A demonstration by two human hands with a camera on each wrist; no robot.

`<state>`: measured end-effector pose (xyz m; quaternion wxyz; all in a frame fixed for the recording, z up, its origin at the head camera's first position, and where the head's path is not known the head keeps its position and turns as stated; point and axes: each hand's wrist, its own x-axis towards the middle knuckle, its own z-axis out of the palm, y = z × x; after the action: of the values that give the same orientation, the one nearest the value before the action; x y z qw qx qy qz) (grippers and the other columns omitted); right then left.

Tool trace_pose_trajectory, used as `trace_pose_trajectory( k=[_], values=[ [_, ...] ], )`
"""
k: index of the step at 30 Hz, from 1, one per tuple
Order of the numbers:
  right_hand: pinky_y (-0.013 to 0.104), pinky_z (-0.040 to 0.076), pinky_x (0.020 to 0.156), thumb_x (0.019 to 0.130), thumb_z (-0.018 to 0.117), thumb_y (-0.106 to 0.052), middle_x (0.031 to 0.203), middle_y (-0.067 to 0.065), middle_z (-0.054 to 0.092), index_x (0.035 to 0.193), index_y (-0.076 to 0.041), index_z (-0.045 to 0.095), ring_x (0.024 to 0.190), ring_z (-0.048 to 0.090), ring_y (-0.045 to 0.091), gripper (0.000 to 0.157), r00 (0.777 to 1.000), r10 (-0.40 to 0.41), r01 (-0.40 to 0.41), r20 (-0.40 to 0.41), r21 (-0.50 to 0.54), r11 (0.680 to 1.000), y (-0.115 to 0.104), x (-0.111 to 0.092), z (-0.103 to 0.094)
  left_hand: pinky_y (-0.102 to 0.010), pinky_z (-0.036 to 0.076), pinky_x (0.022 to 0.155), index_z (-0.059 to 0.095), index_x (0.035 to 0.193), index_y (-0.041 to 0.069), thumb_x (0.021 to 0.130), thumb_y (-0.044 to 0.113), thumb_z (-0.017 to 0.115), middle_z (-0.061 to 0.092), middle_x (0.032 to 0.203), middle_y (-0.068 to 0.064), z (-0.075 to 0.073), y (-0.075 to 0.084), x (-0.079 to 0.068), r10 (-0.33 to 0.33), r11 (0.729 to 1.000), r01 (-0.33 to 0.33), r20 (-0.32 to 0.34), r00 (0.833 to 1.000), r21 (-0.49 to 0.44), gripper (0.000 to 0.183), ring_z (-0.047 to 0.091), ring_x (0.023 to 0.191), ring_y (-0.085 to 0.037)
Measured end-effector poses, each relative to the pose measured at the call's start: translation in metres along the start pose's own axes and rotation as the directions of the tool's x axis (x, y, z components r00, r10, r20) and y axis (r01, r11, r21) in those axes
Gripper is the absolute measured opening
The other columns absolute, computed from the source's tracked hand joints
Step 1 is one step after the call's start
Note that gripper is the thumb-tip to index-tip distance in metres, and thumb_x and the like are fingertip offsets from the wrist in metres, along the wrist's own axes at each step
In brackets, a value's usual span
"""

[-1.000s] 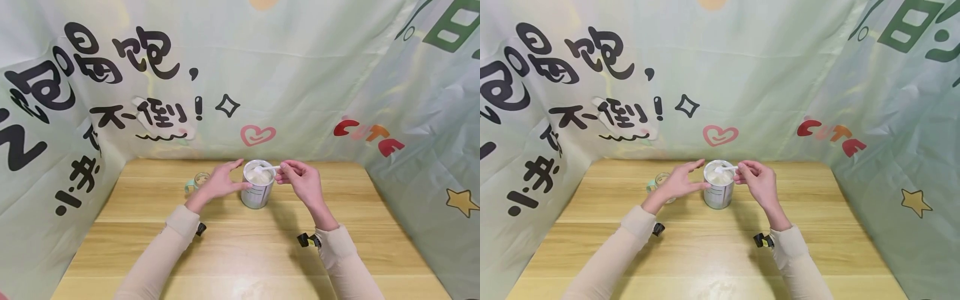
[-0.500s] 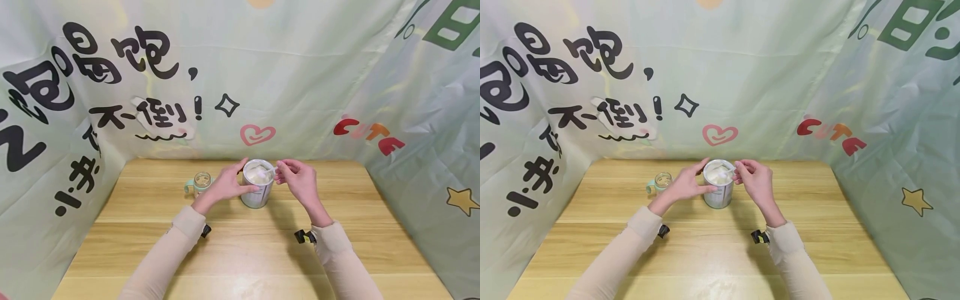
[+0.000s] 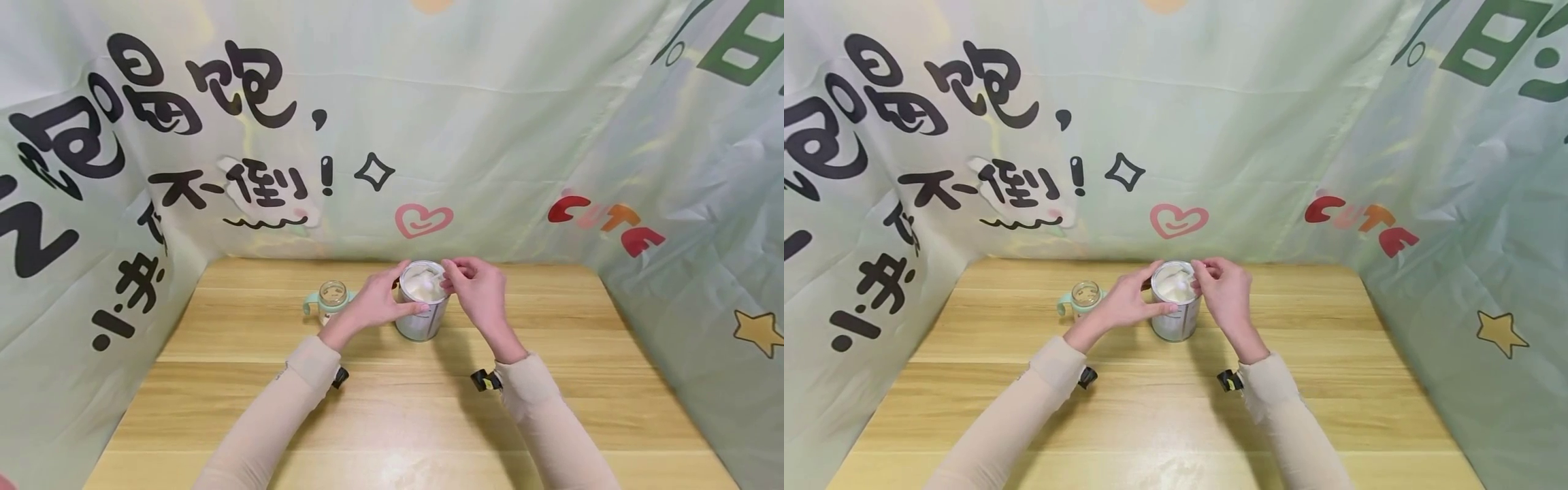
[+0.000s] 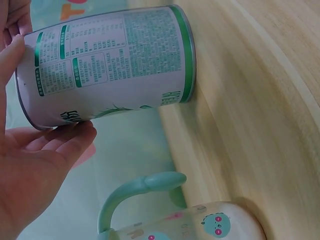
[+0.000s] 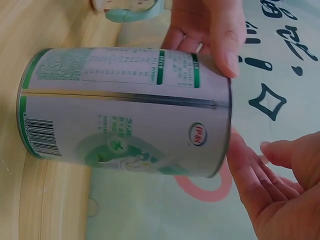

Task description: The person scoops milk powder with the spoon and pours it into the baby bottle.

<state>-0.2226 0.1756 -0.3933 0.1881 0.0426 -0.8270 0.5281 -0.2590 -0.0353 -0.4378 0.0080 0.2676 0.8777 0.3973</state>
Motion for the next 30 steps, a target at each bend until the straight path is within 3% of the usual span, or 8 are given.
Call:
trace_pose_trajectory(
  k=[7, 10, 17, 23, 30],
  values=[
    [0.012, 0.056, 0.055, 0.099, 0.075, -0.013, 0.082, 0.021, 0.079, 0.103, 0.006, 0.077, 0.066, 0.077, 0.029, 0.019, 0.99, -0.129, 0.124, -0.063, -0.08, 0.989, 0.003, 0.0, 0.014, -0.051, 0.043, 0.122, 0.036, 0.164, 0.008, 0.085, 0.053, 0.085, 0.05, 0.161, -0.018, 0.0, 0.0, 0.0, -0.011, 1.0, 0.011, 0.004, 1.0, 0.003, 0.104, 0.05, 0.148, -0.033],
    [0.012, 0.056, 0.056, 0.099, 0.075, -0.012, 0.082, 0.019, 0.079, 0.103, 0.006, 0.076, 0.067, 0.077, 0.028, 0.018, 0.98, -0.198, 0.193, -0.023, -0.137, 0.971, 0.004, 0.0, 0.016, -0.053, 0.041, 0.123, 0.036, 0.164, 0.007, 0.085, 0.054, 0.084, 0.048, 0.163, -0.018, 0.0, 0.0, 0.0, -0.018, 1.0, 0.018, 0.008, 1.0, 0.0, 0.104, 0.048, 0.15, -0.034],
    [0.026, 0.057, 0.057, 0.1, 0.072, -0.01, 0.084, 0.015, 0.079, 0.105, 0.003, 0.077, 0.067, 0.076, 0.022, 0.015, 0.946, -0.304, 0.324, 0.115, -0.243, 0.914, 0.008, 0.0, 0.016, -0.053, 0.039, 0.125, 0.034, 0.165, 0.008, 0.086, 0.056, 0.083, 0.045, 0.165, -0.016, -0.002, 0.0, 0.0, -0.02, 1.0, 0.02, 0.019, 1.0, 0.004, 0.104, 0.046, 0.151, -0.033],
    [0.022, 0.054, 0.057, 0.101, 0.069, -0.007, 0.084, 0.016, 0.078, 0.109, 0.005, 0.077, 0.067, 0.073, 0.021, 0.016, 0.927, -0.31, 0.352, 0.213, -0.201, 0.914, 0.008, 0.001, 0.013, -0.055, 0.038, 0.125, 0.034, 0.165, 0.007, 0.086, 0.056, 0.083, 0.044, 0.165, -0.017, -0.002, 0.0, 0.0, -0.016, 1.0, 0.016, 0.019, 1.0, -0.006, 0.104, 0.044, 0.152, -0.035],
    [0.021, 0.057, 0.059, 0.102, 0.069, -0.009, 0.079, 0.011, 0.077, 0.11, 0.003, 0.078, 0.067, 0.074, 0.019, 0.017, 0.929, -0.241, 0.291, 0.28, -0.151, 0.945, 0.004, 0.002, 0.009, -0.051, 0.044, 0.121, 0.034, 0.165, 0.007, 0.086, 0.055, 0.083, 0.047, 0.163, -0.018, -0.001, 0.0, 0.0, -0.015, 1.0, 0.015, 0.017, 1.0, -0.007, 0.104, 0.048, 0.149, -0.033]
  ],
)
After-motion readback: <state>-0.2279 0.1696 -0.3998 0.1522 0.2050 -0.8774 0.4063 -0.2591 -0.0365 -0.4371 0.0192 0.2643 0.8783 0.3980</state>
